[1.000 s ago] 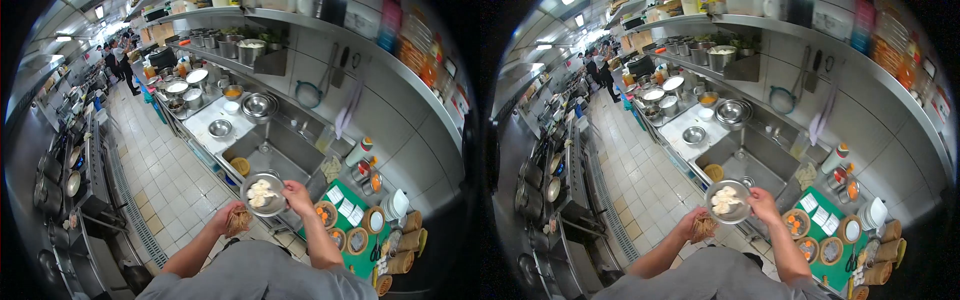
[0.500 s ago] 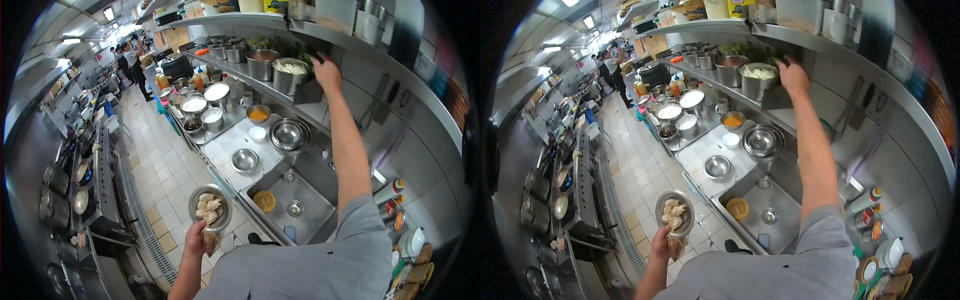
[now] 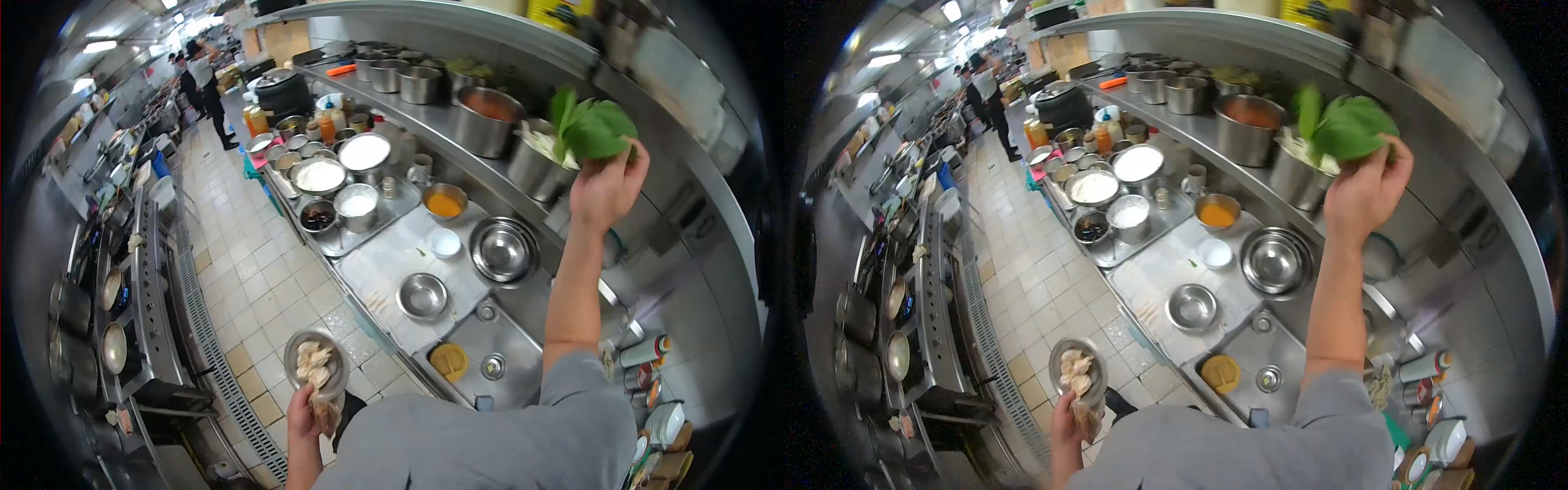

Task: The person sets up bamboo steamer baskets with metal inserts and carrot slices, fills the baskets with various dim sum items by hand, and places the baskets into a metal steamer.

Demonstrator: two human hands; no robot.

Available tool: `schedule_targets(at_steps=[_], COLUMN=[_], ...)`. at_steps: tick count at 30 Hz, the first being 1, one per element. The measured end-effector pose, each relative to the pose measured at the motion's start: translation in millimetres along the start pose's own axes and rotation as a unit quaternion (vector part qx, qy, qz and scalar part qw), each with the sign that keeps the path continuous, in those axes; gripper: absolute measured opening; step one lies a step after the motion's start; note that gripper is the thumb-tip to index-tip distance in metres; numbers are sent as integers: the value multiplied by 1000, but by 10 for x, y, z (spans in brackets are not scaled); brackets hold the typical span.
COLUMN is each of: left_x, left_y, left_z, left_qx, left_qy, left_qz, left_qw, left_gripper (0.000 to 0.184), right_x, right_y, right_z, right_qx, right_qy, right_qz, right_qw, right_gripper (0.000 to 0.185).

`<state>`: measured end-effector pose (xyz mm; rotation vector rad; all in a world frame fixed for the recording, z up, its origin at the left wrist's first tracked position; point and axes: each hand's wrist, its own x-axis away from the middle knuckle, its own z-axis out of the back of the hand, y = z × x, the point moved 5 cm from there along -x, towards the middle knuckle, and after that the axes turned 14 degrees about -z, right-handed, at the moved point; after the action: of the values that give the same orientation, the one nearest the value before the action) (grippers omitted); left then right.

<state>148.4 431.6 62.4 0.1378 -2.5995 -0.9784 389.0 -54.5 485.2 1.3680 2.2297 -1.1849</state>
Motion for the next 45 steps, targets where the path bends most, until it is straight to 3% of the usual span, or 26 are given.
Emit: schedule_targets(at_steps=[2, 4, 6, 8, 10, 12, 14, 15, 16, 18, 19, 22, 24, 25, 26, 27, 29, 32, 38, 44, 45], left_x=[-442, -951, -1358, -1808, -2112, -2382, -2697, -2873, -3025, -3340, -3503, -3832, -4013, -4050, -4045, -4068, -4123, -4105, -3841, -3647, -3557], left_y=[212, 414, 718, 903, 1210, 1484, 1724, 1828, 1922, 2128, 2200, 2583, 2788, 2905, 2992, 3098, 3261, 3346, 3639, 3588, 3657], left_z=[-321, -465, -664, -647, -735, -755, -789, -761, -773, -793, -709, -672, -572, -545, -492, -456, -150, 255, 593, 1881, 1986], left_qx=[20, 3, -66, -87, -95, -103, -107, -102, -108, -70, -57, -33, -12, -1, 12, 24, -47, 3, 115, 145, 122], left_qy=[-61, -75, -77, -149, -143, -139, -167, -167, -171, -134, -152, -121, -110, -71, -27, -23, -12, 28, 123, 126, 169], left_qz=[29, 23, -1, 42, 45, 59, 42, 47, 51, 20, 14, -13, -26, -49, -74, -73, -100, -105, -234, -334, -343], left_qw=[997, 997, 995, 984, 984, 983, 979, 979, 978, 988, 987, 992, 994, 996, 997, 997, 994, 994, 958, 923, 916], left_gripper=[45, 41, 33, 35, 35, 34, 35, 36, 36, 39, 41, 40, 42, 42, 43, 43, 41, 38, 29, 36, 37], right_x=[511, 1095, 1816, 2600, 3117, 3075, 2805, 2665, 2434, 1668, 1059, -906, -2231, -2474, -2451, -2155, -2094, -1904, -1605, -1309, -1253], right_y=[449, 1064, 1837, 2527, 3004, 3274, 3493, 3690, 3898, 4135, 4501, 5257, 6219, 6353, 6330, 6049, 6483, 7006, 7391, 7495, 7518], right_z=[-341, -667, -1014, -1229, -1545, -1815, -2132, -2255, -2399, -2831, -3003, -3292, -2899, -2741, -2669, -2904, -2938, -2941, -3086, -3075, -3079], right_qx=[46, 98, 4, -82, 27, 267, 417, 389, 425, 467, 488, 628, 762, 811, 844, 850, 845, 816, 822, 826, 826], right_qy=[-53, -185, -202, -208, -233, -356, -431, -434, -451, -381, -368, -234, -160, -197, -215, -249, -304, -363, -334, -315, -312], right_qz=[-159, -208, -427, -645, -669, -557, -339, -322, -278, -186, -44, -40, -30, -105, -96, -168, -113, -59, -50, -68, -68], right_qw=[985, 955, 881, 731, 705, 701, 725, 746, 734, 776, 791, 742, 627, 542, 482, 433, 425, 446, 458, 462, 464], right_gripper=[9, 9, 11, 12, 14, 15, 28, 41, 39, 33, 30, 28, 33, 41, 46, 49, 49, 47, 46, 45, 45])
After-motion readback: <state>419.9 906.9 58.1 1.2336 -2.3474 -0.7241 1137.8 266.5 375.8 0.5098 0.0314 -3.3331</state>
